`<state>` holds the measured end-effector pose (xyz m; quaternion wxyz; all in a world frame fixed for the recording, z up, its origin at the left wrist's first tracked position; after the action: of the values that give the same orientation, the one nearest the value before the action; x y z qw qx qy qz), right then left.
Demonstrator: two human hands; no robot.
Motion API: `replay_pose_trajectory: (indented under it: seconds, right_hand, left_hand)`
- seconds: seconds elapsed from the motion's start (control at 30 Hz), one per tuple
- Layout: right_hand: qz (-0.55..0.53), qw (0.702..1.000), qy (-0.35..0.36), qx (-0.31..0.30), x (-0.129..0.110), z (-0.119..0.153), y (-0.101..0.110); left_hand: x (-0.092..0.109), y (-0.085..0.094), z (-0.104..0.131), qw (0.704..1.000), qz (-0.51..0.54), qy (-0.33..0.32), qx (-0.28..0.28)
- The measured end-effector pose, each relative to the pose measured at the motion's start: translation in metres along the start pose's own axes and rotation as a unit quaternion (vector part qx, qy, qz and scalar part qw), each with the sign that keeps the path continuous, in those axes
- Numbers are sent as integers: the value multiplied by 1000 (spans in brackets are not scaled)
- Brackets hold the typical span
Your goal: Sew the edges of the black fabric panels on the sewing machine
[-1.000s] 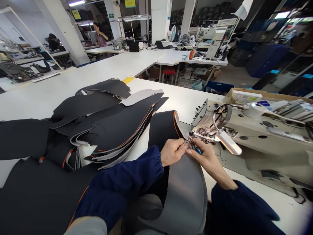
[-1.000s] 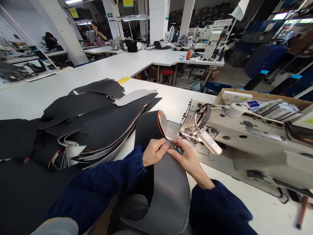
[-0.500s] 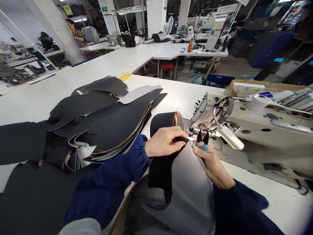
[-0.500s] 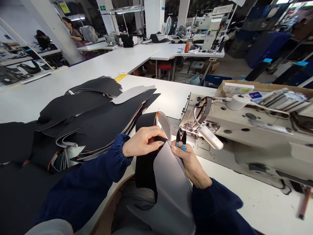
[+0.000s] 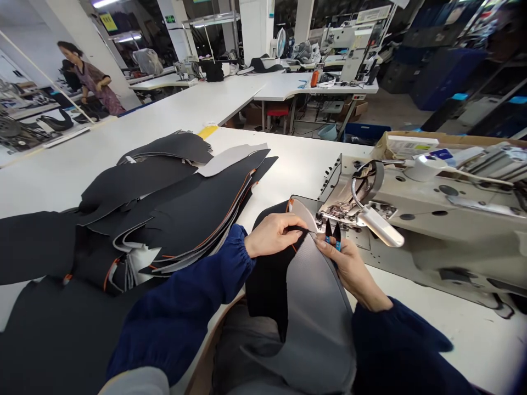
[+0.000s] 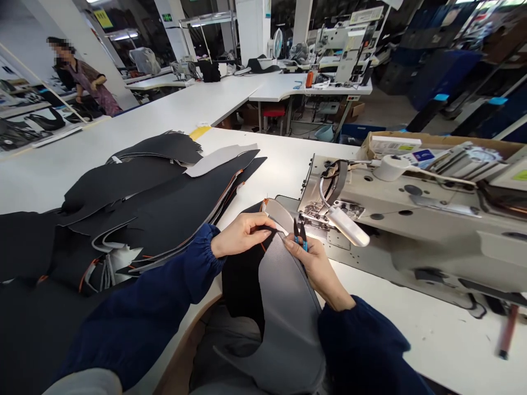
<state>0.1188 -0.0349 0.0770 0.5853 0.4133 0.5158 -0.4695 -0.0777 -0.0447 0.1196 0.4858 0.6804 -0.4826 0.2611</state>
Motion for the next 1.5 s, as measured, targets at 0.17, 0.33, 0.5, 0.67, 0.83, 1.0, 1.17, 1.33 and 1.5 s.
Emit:
replay_pose_trajectory:
  seconds: [0.17,0.33,0.5,0.67,0.83,1.0,1.17,1.33,1.5]
  right_hand:
    - [244,930,246,118,5,11,10]
    - [399,772,487,89,1,39,-3]
    - [557,567,605,42,-42,36,-26]
    - [624,483,614,27,-75,30,-38]
    - [644,498,580,1,-87,30,-48]
    - [502,678,531,-80,-112,16,-18]
    - [390,834,381,-86,-118,9,8]
    - [296,921,252,-6,-94,15,-2]
    - [191,967,168,-11,-77,17,-20]
  left_hand:
    - [-14,-1,-1,998,-60,13,8]
    - [-22,6,-17,998,-27,53,13]
    - [17,31,-46,999,-13,44,-5]
    - [51,52,-57,997,-37,21,-63]
    - [46,61,-59,995,-54,27,-76]
    - [46,69,-48,992,43,43,-109]
    - [58,69,-31,965,175,118,-155]
    - [60,63,-24,963,169,140,-157]
    - [56,60,-19,982,67,74,-159]
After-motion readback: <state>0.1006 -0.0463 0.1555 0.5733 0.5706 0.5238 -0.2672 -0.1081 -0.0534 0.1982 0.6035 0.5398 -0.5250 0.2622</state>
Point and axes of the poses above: each hand's wrist, its own z-axis away from the middle knuckle, its own y-axis out of the back of the hand, x = y × z, the point moved 1 cm from there along -z, towards the middle knuckle, and after that the axes turned 14 degrees about x, right-handed, at the moved point
